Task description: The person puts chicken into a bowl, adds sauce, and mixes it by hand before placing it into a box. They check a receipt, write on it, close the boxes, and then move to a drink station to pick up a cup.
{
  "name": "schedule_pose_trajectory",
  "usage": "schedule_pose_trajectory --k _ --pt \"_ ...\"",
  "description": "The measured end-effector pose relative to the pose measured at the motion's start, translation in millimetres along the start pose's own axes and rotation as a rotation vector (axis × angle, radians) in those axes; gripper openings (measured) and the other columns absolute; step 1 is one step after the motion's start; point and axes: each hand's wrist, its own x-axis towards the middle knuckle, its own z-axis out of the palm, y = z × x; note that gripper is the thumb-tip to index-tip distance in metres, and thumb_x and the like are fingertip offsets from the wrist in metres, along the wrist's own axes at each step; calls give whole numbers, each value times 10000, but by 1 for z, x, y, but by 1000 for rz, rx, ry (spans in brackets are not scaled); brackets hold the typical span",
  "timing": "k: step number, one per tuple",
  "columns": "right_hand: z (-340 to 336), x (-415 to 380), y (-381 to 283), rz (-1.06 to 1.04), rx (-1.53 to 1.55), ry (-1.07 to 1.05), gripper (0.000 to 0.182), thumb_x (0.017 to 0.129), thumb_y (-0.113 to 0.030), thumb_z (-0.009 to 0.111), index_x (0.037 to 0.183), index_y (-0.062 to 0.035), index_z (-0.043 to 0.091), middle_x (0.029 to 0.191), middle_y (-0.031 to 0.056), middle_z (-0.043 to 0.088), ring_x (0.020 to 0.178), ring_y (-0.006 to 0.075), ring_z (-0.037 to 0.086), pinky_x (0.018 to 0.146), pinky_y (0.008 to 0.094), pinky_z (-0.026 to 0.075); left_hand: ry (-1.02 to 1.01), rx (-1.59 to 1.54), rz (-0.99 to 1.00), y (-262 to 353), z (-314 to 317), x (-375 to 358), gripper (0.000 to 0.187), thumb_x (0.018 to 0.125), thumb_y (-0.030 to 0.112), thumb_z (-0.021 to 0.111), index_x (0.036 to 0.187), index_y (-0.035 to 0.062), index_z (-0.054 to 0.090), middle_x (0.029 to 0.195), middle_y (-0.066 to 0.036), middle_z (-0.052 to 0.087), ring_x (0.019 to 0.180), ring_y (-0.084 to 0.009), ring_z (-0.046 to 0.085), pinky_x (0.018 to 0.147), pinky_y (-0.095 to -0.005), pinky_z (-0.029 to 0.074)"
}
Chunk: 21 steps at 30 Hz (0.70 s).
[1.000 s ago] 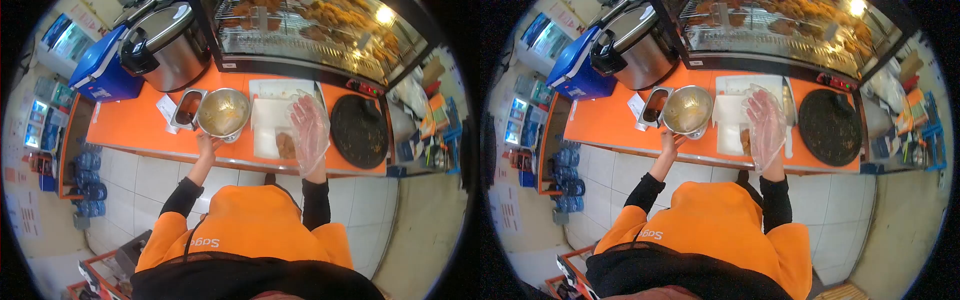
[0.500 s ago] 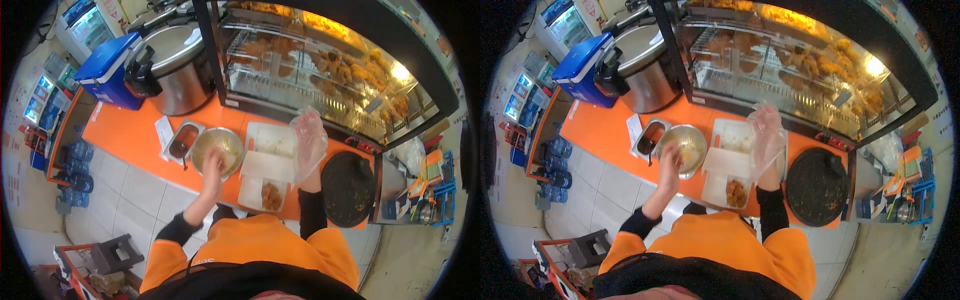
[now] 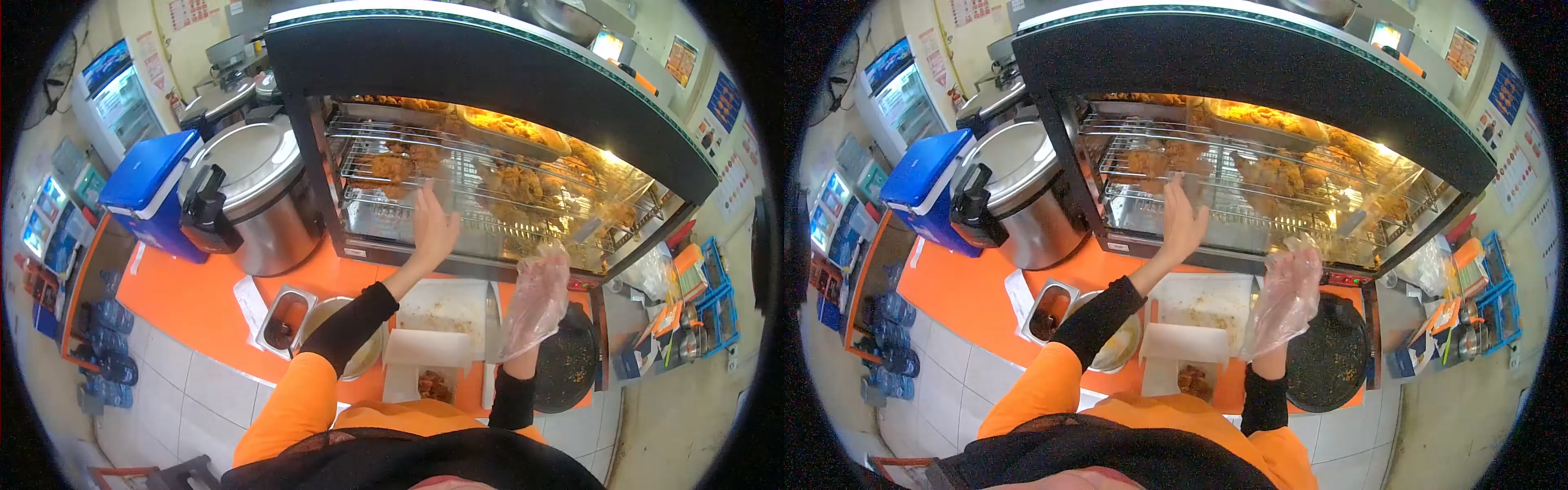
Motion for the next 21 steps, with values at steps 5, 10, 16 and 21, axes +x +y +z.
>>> schedule_pose_trajectory --k 5,10,16,21 --pt "36 -16 26 76 77 -21 430 894 -247 523 1264 -42 445 1179 77 471 956 175 445 848 329 389 -319 -196 52 0 1 0 733 740 128 620 1329 -60 227 1313 -269 315 1230 -390 333 1021 -406 293" --pt "49 -23 36 106 64 -29 441 901 -248 521 1277 -37 429 1117 69 474 964 174 441 849 339 393 -528 -375 289 7 19 5 722 783 164 609 1364 -6 215 1335 -253 345 1238 -360 372 1025 -380 314" --pt "36 -30 13 -54 -83 -95 377 875 -181 540 1210 -27 463 1012 66 516 886 158 489 821 314 414 247 -1121 -311 22 -34 87 407 859 35 438 1253 27 336 937 -64 486 776 -179 555 687 -293 491" --pt "0 -21 7 -172 -201 -235 247 835 -100 540 1062 -6 507 993 85 523 865 171 512 772 318 451 234 -1181 -579 6 -78 152 708 824 134 500 1360 -3 59 1094 -160 408 933 -244 487 767 -373 489"
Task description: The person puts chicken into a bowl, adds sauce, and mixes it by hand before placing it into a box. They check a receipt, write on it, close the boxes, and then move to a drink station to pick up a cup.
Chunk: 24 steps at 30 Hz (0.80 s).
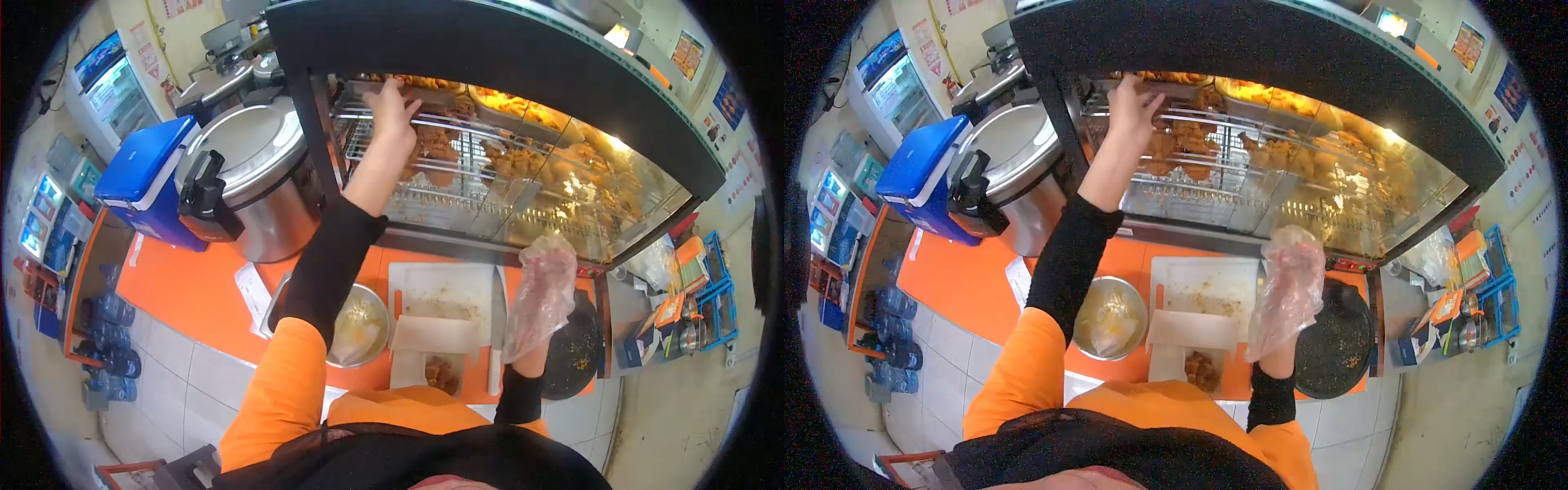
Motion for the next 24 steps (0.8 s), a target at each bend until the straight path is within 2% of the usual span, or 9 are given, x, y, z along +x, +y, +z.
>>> schedule_pose_trajectory --k 4,5,7,10,14,16,18,21,24 --pt "-14 26 -11 -2 -113 -220 190 834 -105 544 988 5 536 1001 115 550 889 214 550 791 332 464 -87 -59 -6 8 -22 -27 224 911 154 463 1040 23 335 988 -118 420 912 -229 476 909 -408 458" --pt "-15 31 -21 16 -160 -281 186 834 -107 546 980 8 541 1006 121 556 893 225 559 798 335 466 -22 -91 10 9 -24 -46 195 916 136 465 1023 24 347 941 -111 437 929 -230 483 946 -401 442" --pt "-3 41 -47 49 -429 -361 182 849 -111 537 976 18 563 1035 140 585 925 245 586 819 330 475 -157 -167 -19 27 -35 -96 178 913 111 464 1020 32 346 959 -109 449 989 -232 488 980 -390 421" --pt "46 63 -70 -198 -464 -668 198 833 -117 570 1009 -28 594 1006 93 619 893 202 600 768 299 492 -240 -154 -78 53 -53 -161 179 913 92 460 1042 63 339 1035 -100 462 1068 -219 478 1025 -410 365" --pt "125 91 -80 -669 -1132 -940 217 858 -173 538 1056 -122 611 1059 55 621 926 236 603 817 340 471 -277 -141 -79 69 -77 -219 210 906 86 469 1078 75 349 1070 -86 466 1084 -209 475 1053 -437 315" --pt "161 101 -62 -528 -1154 -1115 214 863 -183 511 1043 -131 614 1059 72 615 942 261 588 821 367 462 -263 -160 -123 76 -83 -233 244 901 75 469 1110 69 343 1091 -84 461 1090 -213 473 1052 -439 315" --pt "173 127 -12 -1100 -1021 -1460 231 831 -212 530 1021 -111 613 1045 92 617 924 283 592 811 373 462 -262 -180 -145 79 -89 -240 283 899 77 471 1150 60 341 1128 -89 454 1115 -225 461 1053 -434 315" --pt "202 114 16 -423 -1369 -1620 268 783 -203 546 1026 -109 609 1023 108 620 906 296 599 805 374 465 -270 -209 -160 77 -99 -243 331 899 90 475 1199 45 342 1182 -103 445 1157 -246 441 1054 -420 316" --pt "208 108 10 -213 -1428 -1572 241 816 -219 556 1028 -109 585 988 107 609 919 284 581 794 370 451 -255 -244 -196 76 -105 -243 336 897 85 477 1201 39 339 1182 -106 442 1155 -253 442 1051 -420 322"
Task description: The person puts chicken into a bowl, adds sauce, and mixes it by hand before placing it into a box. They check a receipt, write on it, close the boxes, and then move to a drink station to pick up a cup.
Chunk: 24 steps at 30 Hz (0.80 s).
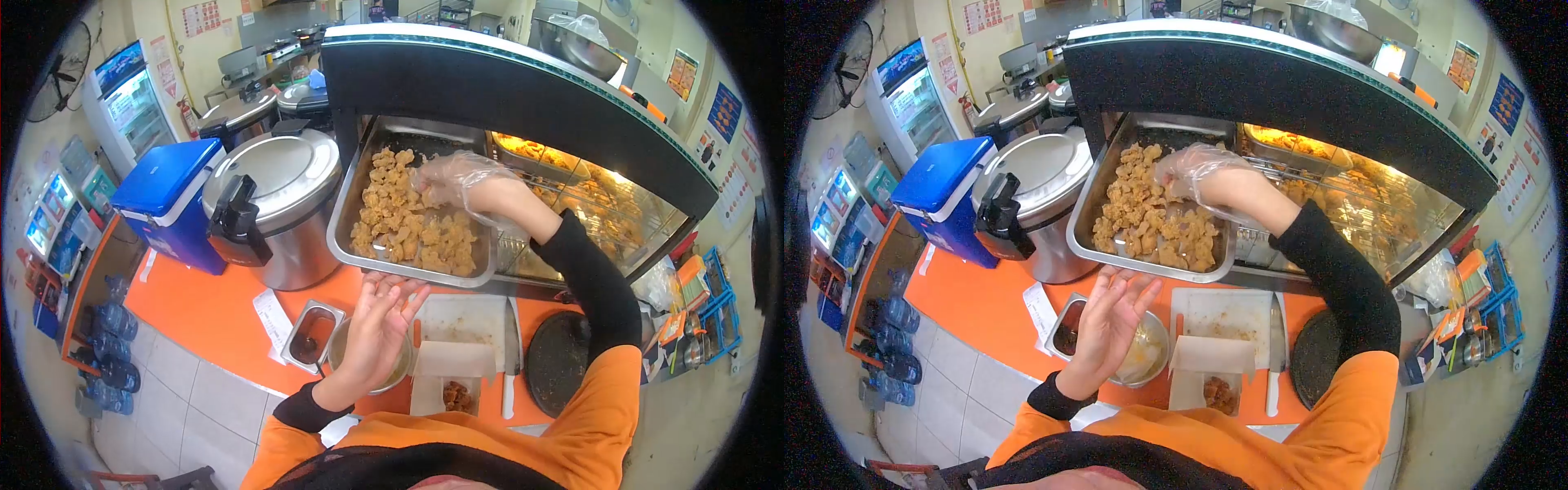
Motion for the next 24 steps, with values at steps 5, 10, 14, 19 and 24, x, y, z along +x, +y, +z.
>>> schedule_pose_trajectory --k 5,10,14,19,24 --pt "-10 -28 -14 28 254 106 293 785 -183 562 1072 -127 558 990 112 600 880 272 586 762 363 463 9 -32 -9 -1 -3 -1 337 894 84 480 1199 45 342 1177 -112 445 1152 -266 443 1046 -422 326" --pt "-2 -41 -38 -220 42 -91 527 736 -168 606 1246 -167 474 1265 158 472 1068 303 542 897 348 441 -18 -3 -1 3 3 3 328 888 95 490 1183 48 355 1152 -113 456 1146 -274 449 1037 -422 334" --pt "13 -26 -44 -244 -153 -135 615 700 -179 619 1290 -202 447 1313 138 435 1112 337 506 901 416 441 -37 24 7 9 9 5 328 885 91 481 1180 23 353 1135 -135 463 1134 -287 458 1035 -427 340" --pt "7 -17 -56 -131 -162 -221 546 703 -143 607 1238 -157 498 1215 149 488 1047 341 536 863 402 454 -76 25 -13 12 6 11 276 894 76 436 1151 21 350 1159 -145 445 1141 -281 451 1036 -432 334" --pt "24 -7 -43 -116 -216 -72 514 655 -208 650 1156 -132 564 1087 151 559 1008 332 553 835 381 464 -76 11 -31 3 -4 18 247 888 61 441 1117 32 353 1147 -137 442 1143 -288 450 1029 -434 343"
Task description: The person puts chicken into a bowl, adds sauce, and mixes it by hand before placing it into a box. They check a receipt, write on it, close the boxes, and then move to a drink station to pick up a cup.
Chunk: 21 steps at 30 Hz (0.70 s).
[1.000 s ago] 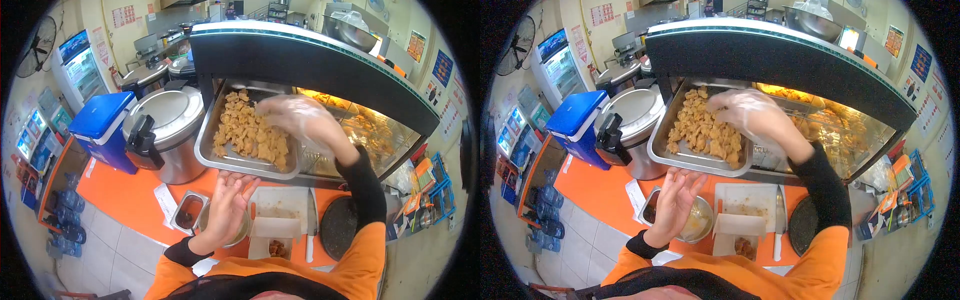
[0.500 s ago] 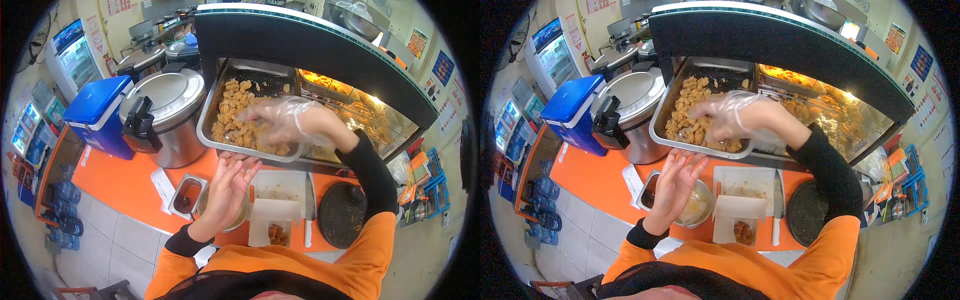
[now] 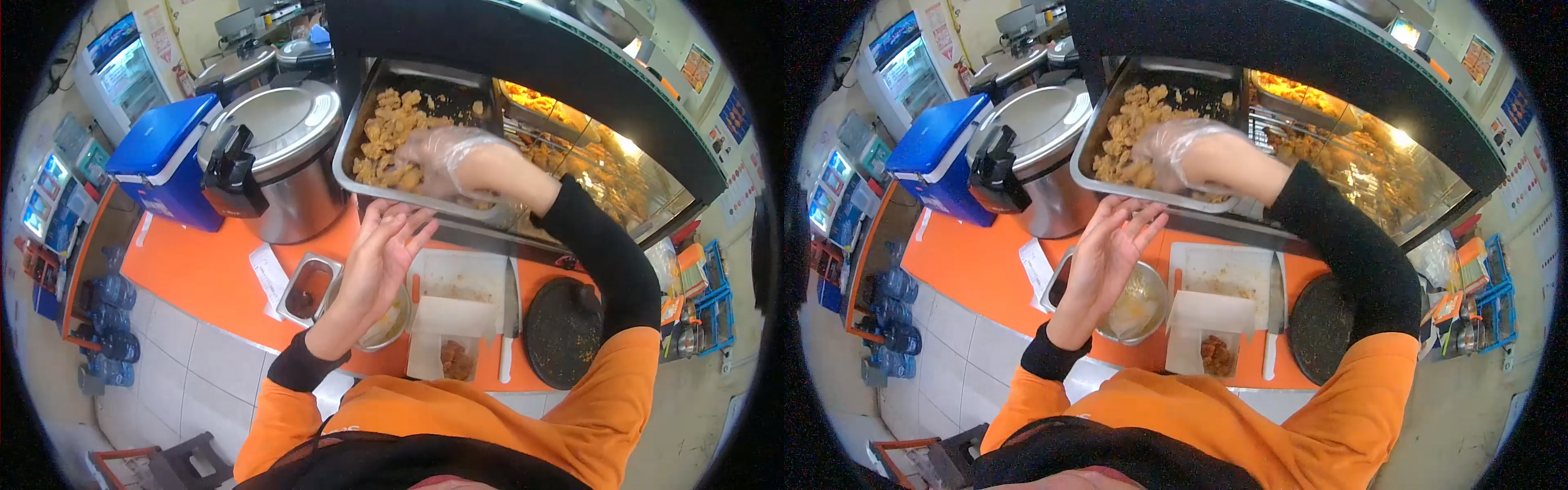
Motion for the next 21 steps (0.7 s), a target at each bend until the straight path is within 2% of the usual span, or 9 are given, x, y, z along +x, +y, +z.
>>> schedule_pose_trajectory --k 8,9,10,12,16,17,18,19,21 --pt "-17 1 48 192 595 104 548 794 -293 600 1245 -22 448 901 123 656 625 145 616 521 238 477 -25 -45 -51 20 8 6 161 886 49 440 1035 -3 407 1128 -170 493 1138 -304 467 1012 -434 370" --pt "-6 3 62 132 1030 138 460 803 -301 621 1154 -36 486 891 68 639 698 132 614 552 213 478 -1 -20 -41 21 8 8 126 884 49 442 993 -14 451 1142 -180 499 1144 -310 467 1003 -433 382" --pt "2 -1 66 26 1283 244 452 849 -172 551 1267 -49 431 965 49 582 734 95 582 498 218 453 -6 1 -48 22 9 10 122 882 56 440 970 -23 471 1133 -175 500 1136 -305 472 997 -430 391" --pt "-4 -21 69 -128 1523 284 261 884 -267 566 1063 -79 538 1069 95 565 985 238 567 874 350 459 -37 60 -71 28 17 11 155 879 69 438 983 -40 473 1128 -180 499 1131 -303 473 990 -426 401" --pt "-23 -38 42 -655 1439 370 271 891 -281 551 1021 -44 552 1055 91 570 976 216 562 848 328 460 -84 172 17 27 24 15 348 920 110 352 1156 -141 302 1265 -310 320 1237 -404 338 1079 -474 301" --pt "-13 -51 35 -592 1433 611 245 889 -251 553 1034 -54 547 1088 99 565 995 215 557 864 339 452 -45 157 -11 27 25 17 290 902 109 401 1105 -95 364 1176 -244 404 1166 -361 413 1027 -439 364" --pt "-22 -47 42 -624 1524 470 196 900 -184 534 1050 -58 538 1099 98 555 1005 180 543 831 279 454 -9 143 -38 27 24 19 233 883 108 449 1054 -49 426 1087 -179 488 1095 -318 488 975 -405 426" --pt "-14 -63 40 -516 904 802 179 905 -164 523 1046 -55 541 1069 85 559 976 161 544 793 247 457 8 118 -77 28 23 21 321 881 106 452 1115 -82 341 1166 -216 397 1158 -336 402 1003 -413 390" --pt "2 -51 55 -303 978 926 170 903 -76 492 1068 -52 526 1013 51 564 899 125 544 737 191 453 36 66 -150 31 22 22 525 876 101 458 1238 -149 172 1325 -289 215 1286 -373 231 1061 -430 317"
